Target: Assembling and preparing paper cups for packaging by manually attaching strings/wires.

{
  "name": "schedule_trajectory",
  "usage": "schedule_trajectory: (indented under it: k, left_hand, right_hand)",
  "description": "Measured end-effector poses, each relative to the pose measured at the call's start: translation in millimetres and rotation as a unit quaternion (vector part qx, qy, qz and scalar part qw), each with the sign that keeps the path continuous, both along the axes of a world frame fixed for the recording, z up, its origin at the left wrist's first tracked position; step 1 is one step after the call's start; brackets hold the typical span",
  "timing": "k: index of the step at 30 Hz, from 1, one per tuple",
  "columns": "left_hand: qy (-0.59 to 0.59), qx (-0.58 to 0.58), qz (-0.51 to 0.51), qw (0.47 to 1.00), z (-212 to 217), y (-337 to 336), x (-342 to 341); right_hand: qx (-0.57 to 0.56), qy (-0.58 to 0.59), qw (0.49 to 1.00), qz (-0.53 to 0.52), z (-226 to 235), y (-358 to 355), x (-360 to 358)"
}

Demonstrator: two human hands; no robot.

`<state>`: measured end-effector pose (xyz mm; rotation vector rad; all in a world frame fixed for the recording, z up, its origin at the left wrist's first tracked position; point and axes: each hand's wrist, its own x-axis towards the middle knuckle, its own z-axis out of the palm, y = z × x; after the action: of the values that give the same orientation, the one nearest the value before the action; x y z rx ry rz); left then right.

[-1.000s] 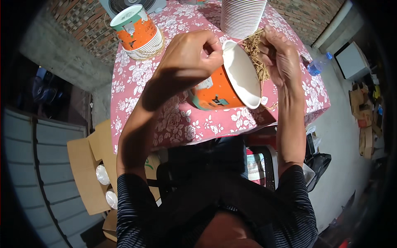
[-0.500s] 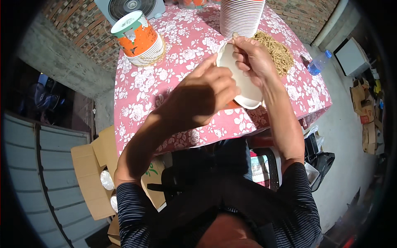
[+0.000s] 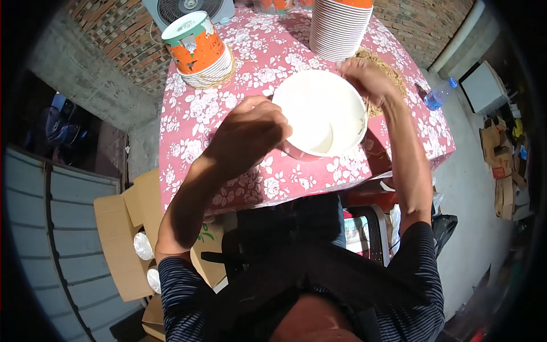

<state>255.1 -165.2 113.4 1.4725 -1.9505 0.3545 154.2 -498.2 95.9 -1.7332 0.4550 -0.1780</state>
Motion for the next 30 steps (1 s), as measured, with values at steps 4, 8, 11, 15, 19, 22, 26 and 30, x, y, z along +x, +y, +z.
schedule_trajectory:
  k: [4, 8, 11, 15, 19, 22, 26, 30]
  left_hand:
    - [0.039, -0.004, 0.034, 0.999, -15, 13, 13]
    - [0.149, -0.04, -0.001, 0.988, -13, 15, 32]
    - [0.16, -0.045, 0.018, 0.986, -6, 26, 46]
    - [0.327, 0.011, 0.048, 0.944, 9, 33, 47]
    - [0.408, -0.07, 0.186, 0.891, 21, 59, 63]
    - [0.4, -0.289, 0.272, 0.826, 16, 71, 79]
    - [0.164, -0.382, 0.354, 0.838, 18, 96, 98]
    - [-0.027, -0.35, 0.369, 0.861, 35, 98, 122]
  right_hand:
    - [0.172, 0.002, 0.976, -0.132, -41, 76, -16]
    - [-0.076, -0.027, 0.995, -0.059, -50, 74, -47]
    - [-0.164, -0.231, 0.951, -0.121, -8, 108, -51]
    - [-0.44, -0.305, 0.841, 0.083, 46, 132, -42]
    - [-0.271, -0.201, 0.925, 0.173, 64, 147, 18]
    - [-0.16, -0.202, 0.955, 0.144, 71, 148, 99]
    - [0.171, -0.222, 0.949, 0.143, 70, 166, 217]
    - [0.326, -0.234, 0.916, 0.01, 66, 177, 299]
